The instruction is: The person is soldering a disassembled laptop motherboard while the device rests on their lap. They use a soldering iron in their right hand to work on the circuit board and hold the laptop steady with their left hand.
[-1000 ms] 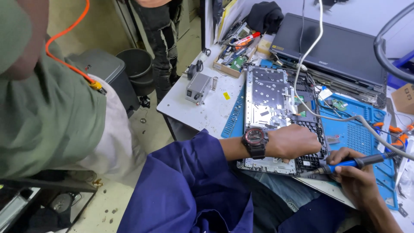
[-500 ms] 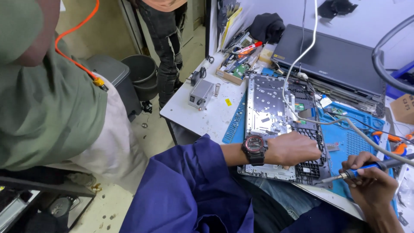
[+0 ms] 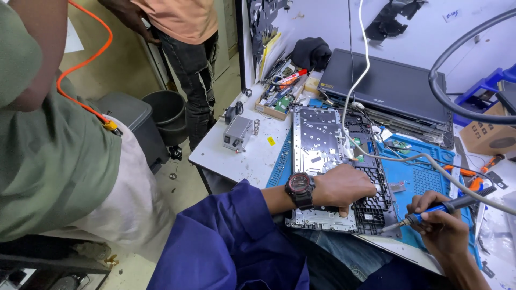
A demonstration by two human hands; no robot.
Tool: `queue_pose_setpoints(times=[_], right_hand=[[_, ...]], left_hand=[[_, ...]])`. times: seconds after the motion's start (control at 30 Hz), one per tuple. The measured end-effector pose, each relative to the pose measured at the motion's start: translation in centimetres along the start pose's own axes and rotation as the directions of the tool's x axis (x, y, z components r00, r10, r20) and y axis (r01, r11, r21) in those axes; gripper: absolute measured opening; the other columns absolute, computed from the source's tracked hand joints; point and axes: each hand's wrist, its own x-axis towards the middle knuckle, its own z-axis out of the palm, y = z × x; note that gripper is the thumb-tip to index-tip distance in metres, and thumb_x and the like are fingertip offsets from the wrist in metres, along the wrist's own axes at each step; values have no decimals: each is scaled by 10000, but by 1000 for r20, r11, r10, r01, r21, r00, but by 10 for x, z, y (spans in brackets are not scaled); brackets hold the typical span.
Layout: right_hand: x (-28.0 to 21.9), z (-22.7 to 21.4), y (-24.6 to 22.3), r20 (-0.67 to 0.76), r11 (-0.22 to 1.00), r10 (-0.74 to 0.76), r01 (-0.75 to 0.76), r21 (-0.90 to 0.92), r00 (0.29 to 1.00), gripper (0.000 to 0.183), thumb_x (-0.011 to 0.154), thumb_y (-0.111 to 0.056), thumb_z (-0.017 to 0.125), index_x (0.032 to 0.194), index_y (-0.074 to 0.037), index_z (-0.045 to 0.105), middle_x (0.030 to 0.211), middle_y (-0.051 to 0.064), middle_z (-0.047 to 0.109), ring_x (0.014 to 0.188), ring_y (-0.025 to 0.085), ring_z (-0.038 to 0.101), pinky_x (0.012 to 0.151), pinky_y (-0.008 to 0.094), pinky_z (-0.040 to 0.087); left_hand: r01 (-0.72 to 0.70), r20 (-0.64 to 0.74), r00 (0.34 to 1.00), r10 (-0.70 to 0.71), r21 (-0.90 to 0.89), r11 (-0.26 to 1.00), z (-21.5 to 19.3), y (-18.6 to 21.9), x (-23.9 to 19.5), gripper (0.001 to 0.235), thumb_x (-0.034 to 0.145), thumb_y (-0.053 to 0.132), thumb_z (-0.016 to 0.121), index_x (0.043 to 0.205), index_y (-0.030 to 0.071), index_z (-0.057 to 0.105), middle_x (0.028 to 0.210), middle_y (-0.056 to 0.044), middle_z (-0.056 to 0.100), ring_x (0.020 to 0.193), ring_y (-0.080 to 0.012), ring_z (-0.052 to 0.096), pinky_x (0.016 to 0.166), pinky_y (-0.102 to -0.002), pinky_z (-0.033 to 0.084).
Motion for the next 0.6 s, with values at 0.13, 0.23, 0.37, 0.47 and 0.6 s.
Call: queue_pose_setpoints(times=[0.13, 0.23, 0.37, 0.47, 0.6], right_hand=[[1, 5, -2, 29, 1000, -17, 16, 15, 999, 90, 705, -83, 652, 759, -40, 593, 611, 48, 462, 476, 99, 340, 361, 215, 249], [0, 5, 0, 37, 1000, 1, -2, 11, 999, 83, 695, -72, 646, 733, -34, 583, 568, 34, 395, 475, 108, 325, 364, 235, 226], [0, 5, -1, 44, 1000, 3, -4, 30, 999, 93, 708, -62, 654, 751, -23, 582, 583, 26, 396, 471, 97, 328, 366, 224, 231], [-1, 6, -1, 46, 1000, 7, -8, 12, 999, 94, 709, -78, 656, 753, -34, 586, 581, 28, 397, 483, 104, 331, 370, 230, 240], [-1, 5, 1, 53, 1000, 10, -9, -18, 999, 100, 708, -80, 664, 757, -30, 592, 591, 29, 400, 490, 107, 338, 384, 238, 237]], left_hand=[[16, 71, 997, -13, -39, 999, -1, -6, 2, 453, 769, 164, 877, 799, 147, 425, 765, -22, 529, 703, -215, 496, 565, -431, 398], [8, 67, 998, -5, -59, 998, 1, -6, 1, 372, 848, 200, 841, 802, 156, 474, 770, -8, 534, 701, -184, 482, 555, -384, 398], [42, 108, 994, -36, -55, 998, -7, -3, 0, 449, 777, 298, 916, 822, 148, 495, 796, -10, 578, 743, -177, 510, 579, -370, 431], [24, 110, 994, -16, -68, 997, -5, -5, 0, 603, 630, 426, 1000, 797, 138, 497, 783, -11, 613, 729, -206, 553, 553, -402, 426], [22, 105, 994, -16, -59, 998, -7, -4, 0, 627, 655, 417, 1002, 751, 154, 441, 717, 6, 565, 659, -172, 476, 545, -374, 377]])
